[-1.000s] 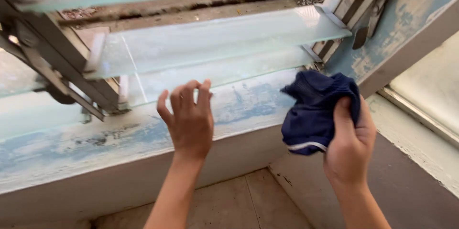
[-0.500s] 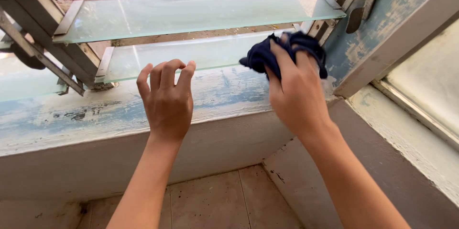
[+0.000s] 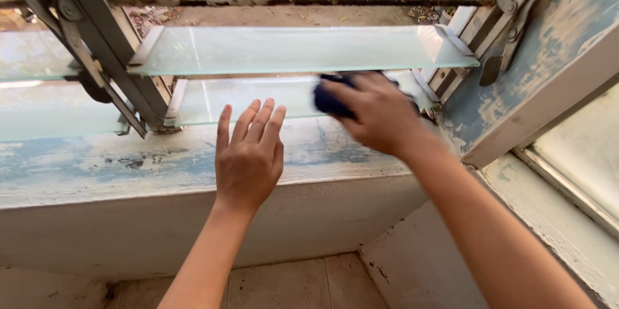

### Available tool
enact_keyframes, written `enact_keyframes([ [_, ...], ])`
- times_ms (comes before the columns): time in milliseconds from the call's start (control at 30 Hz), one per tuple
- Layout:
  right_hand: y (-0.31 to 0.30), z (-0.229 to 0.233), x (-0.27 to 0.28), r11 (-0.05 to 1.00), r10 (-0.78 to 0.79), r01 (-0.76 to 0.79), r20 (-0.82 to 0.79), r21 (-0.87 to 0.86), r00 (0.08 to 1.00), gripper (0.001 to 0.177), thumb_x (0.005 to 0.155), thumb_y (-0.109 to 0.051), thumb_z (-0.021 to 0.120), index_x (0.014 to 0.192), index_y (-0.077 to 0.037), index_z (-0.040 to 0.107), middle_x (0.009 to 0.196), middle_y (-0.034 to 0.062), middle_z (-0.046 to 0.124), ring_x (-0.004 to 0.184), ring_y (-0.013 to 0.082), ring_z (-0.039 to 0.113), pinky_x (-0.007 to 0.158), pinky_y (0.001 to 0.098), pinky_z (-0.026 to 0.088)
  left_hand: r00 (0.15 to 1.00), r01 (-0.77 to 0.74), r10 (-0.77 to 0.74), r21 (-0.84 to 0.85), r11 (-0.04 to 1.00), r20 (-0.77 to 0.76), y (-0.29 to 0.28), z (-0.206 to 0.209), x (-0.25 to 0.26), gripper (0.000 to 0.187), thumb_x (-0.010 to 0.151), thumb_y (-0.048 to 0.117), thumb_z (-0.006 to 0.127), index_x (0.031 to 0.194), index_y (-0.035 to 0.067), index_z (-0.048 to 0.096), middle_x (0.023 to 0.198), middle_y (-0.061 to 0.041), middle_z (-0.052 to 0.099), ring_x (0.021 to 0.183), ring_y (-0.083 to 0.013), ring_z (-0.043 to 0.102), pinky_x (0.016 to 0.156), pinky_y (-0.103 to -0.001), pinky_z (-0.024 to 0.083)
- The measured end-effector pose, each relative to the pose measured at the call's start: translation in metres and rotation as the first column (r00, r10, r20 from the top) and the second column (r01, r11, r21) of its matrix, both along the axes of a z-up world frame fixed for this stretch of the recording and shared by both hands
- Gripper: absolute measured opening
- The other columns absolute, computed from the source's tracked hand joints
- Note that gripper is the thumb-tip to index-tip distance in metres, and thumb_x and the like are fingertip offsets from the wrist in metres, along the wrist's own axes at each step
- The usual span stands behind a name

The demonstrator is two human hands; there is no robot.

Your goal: The person is wiping down frosted glass window panes and the surrounding frames using cleaning cloths.

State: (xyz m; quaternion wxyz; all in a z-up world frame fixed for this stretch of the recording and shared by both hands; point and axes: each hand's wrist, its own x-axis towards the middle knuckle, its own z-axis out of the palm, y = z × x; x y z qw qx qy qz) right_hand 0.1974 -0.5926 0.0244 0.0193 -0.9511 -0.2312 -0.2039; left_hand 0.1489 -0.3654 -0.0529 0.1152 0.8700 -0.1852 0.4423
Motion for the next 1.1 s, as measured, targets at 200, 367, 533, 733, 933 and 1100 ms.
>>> enact_keyframes([
  [200,-0.032,-0.009,0.037,0.88,-0.465,0.475,-0.188,0.01,0.865,0.057,0.101,-0.06,0.047,0.132,-0.015,0.066,0.123,0.0163,0.067,0.117,0.0394,0.059,0.097,0.0527,0.049,1.0,0.007,-0.007,0.02,1.0,-0.01,0.007,0.001,-0.001,0.047,0.091,0.008,0.065,0.138,0.006,0.064,0.139,-0.008,0.067,0.136,-0.0224,0.056,0.124,-0.049,0.031],
  [367,0.035,0.0,0.049,0.874,-0.461,0.485,-0.368,-0.03,0.807,0.049,0.1,-0.051,0.046,0.124,-0.016,0.07,0.12,0.0132,0.072,0.112,0.0333,0.067,0.101,0.0504,0.05,1.0,0.006,-0.006,0.018,1.0,-0.01,0.007,-0.001,0.0,0.05,0.089,0.008,0.065,0.139,0.006,0.063,0.139,-0.009,0.066,0.135,-0.0228,0.056,0.122,-0.049,0.032],
  [533,0.102,-0.027,0.061,0.994,-0.078,0.1,-0.316,0.054,0.945,0.04,0.099,-0.034,0.046,0.127,-0.018,0.07,0.105,0.0115,0.077,0.098,0.0286,0.073,0.094,0.0474,0.052,1.0,0.022,-0.022,0.017,1.0,0.012,0.011,-0.006,0.002,0.046,0.092,0.009,0.062,0.137,-0.002,0.06,0.141,-0.014,0.063,0.136,-0.026,0.055,0.124,-0.049,0.032],
  [733,0.061,-0.01,0.03,0.999,-0.033,0.028,-0.302,-0.021,0.953,0.053,0.099,-0.051,0.042,0.138,-0.022,0.062,0.102,0.0127,0.069,0.094,0.0261,0.069,0.08,0.0455,0.061,1.0,0.005,-0.005,-0.028,1.0,-0.024,0.021,-0.003,-0.004,0.04,0.094,0.011,0.06,0.133,0.002,0.056,0.132,-0.015,0.057,0.132,-0.0315,0.055,0.123,-0.051,0.032],
  [933,-0.007,0.018,0.042,0.834,-0.547,0.508,-0.426,-0.213,0.72,0.06,0.101,-0.067,0.037,0.133,-0.026,0.067,0.111,0.0092,0.072,0.11,0.0288,0.066,0.093,0.0516,0.056,0.996,-0.094,0.094,-0.044,0.995,-0.003,0.073,-0.002,-0.011,0.046,0.095,0.009,0.057,0.139,-0.001,0.054,0.14,-0.016,0.059,0.139,-0.0311,0.051,0.124,-0.046,0.032],
  [1100,0.061,0.0,0.056,0.878,-0.473,0.453,-0.423,-0.156,0.772,0.055,0.1,-0.061,0.039,0.125,-0.023,0.069,0.113,0.0098,0.074,0.107,0.0296,0.068,0.101,0.0532,0.046,0.997,-0.07,0.069,-0.077,0.995,-0.02,0.078,-0.007,-0.009,0.045,0.095,0.007,0.055,0.14,-0.001,0.054,0.142,-0.016,0.06,0.141,-0.0302,0.049,0.125,-0.046,0.032],
])
